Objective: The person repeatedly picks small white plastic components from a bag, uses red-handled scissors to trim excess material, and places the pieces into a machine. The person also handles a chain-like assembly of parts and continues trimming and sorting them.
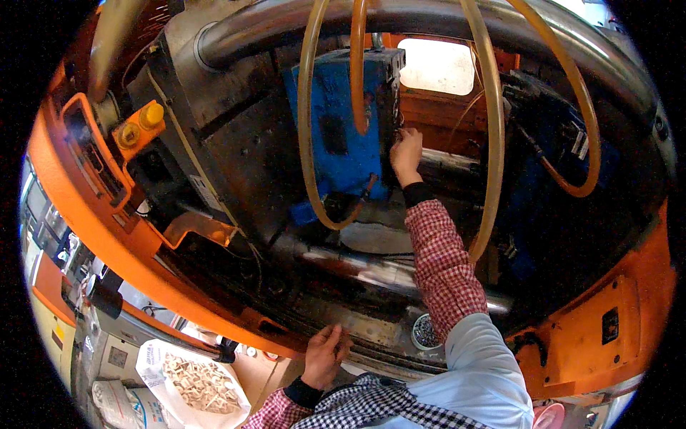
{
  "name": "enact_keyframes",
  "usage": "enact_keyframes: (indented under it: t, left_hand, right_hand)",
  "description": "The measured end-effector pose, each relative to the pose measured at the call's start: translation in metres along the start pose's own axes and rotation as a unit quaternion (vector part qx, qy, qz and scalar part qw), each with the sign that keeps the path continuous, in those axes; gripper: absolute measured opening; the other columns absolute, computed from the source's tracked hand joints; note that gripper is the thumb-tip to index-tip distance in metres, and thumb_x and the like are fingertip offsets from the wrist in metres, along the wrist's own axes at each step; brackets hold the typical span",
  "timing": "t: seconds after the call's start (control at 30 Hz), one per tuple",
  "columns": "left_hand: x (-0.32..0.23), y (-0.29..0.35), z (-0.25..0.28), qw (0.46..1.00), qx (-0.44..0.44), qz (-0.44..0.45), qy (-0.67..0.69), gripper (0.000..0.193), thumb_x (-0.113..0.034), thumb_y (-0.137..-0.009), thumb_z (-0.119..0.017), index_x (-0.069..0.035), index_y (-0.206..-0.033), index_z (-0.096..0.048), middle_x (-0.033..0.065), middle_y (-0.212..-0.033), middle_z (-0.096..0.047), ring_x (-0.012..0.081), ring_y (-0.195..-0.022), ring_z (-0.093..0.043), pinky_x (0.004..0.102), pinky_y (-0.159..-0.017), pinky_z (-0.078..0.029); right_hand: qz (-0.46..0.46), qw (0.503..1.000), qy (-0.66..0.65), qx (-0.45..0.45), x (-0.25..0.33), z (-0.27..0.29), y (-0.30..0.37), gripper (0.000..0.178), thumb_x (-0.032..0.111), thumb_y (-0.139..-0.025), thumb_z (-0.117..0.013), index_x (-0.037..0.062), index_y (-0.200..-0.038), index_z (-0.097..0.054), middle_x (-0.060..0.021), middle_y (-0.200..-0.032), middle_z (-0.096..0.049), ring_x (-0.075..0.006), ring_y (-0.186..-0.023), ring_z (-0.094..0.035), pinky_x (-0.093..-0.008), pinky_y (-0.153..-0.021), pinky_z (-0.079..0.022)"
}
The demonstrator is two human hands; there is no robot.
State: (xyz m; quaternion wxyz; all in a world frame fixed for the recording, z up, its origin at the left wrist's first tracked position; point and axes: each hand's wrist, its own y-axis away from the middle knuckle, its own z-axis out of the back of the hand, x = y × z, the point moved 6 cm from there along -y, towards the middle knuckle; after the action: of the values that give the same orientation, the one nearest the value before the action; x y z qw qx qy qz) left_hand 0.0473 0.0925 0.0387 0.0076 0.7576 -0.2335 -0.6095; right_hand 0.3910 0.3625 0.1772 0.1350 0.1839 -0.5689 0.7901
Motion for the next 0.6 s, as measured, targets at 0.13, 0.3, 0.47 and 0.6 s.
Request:
enact_keyframes:
  t: [0.13,0.3,0.47,0.6]
  left_hand:
    - [0.011,-0.002,0.007,0.993,0.01,-0.077,-0.089,0.018,-0.016,-0.092,-0.052,0.0,-0.1,-0.055,0.0037,-0.078,-0.057,0.0083,-0.057,-0.045,0.0211,-0.051,-0.035]
    - [0.001,-0.013,-0.02,0.999,0.004,0.024,0.046,0.018,-0.017,-0.092,-0.053,0.0,-0.097,-0.055,0.0039,-0.078,-0.056,0.0083,-0.056,-0.044,0.0209,-0.052,-0.035]
    - [-0.009,-0.025,-0.007,0.995,0.048,-0.028,0.087,0.027,-0.029,-0.094,-0.048,-0.004,-0.088,-0.053,0.001,-0.068,-0.05,0.0073,-0.05,-0.038,0.0212,-0.046,-0.029]
    - [-0.008,-0.035,-0.032,0.988,0.096,-0.03,0.12,0.032,-0.033,-0.095,-0.045,-0.003,-0.089,-0.053,0.0012,-0.068,-0.05,0.0076,-0.047,-0.034,0.0206,-0.044,-0.026]
  right_hand:
    - [0.039,0.996,0.023,0.078,0.02,-0.021,0.018,0.034,0.0,-0.069,-0.056,-0.0001,-0.103,-0.062,-0.0179,-0.106,-0.053,-0.0362,-0.099,-0.046,-0.042,-0.084,-0.042]
    - [0.103,0.993,0.055,-0.024,-0.018,0.007,0.021,0.032,0.0,-0.071,-0.055,0.0004,-0.102,-0.062,-0.0194,-0.105,-0.055,-0.0376,-0.096,-0.048,-0.0431,-0.085,-0.042]
    - [0.011,0.887,-0.292,0.358,0.112,0.134,0.119,0.01,0.011,-0.074,-0.066,0.0011,-0.077,-0.067,-0.0167,-0.079,-0.064,-0.0276,-0.074,-0.063,-0.035,-0.064,-0.049]
    - [0.15,0.823,-0.302,0.457,0.148,0.201,0.2,0.017,0.016,-0.072,-0.07,0.0008,-0.08,-0.067,-0.016,-0.075,-0.063,-0.0301,-0.067,-0.061,-0.0357,-0.061,-0.049]
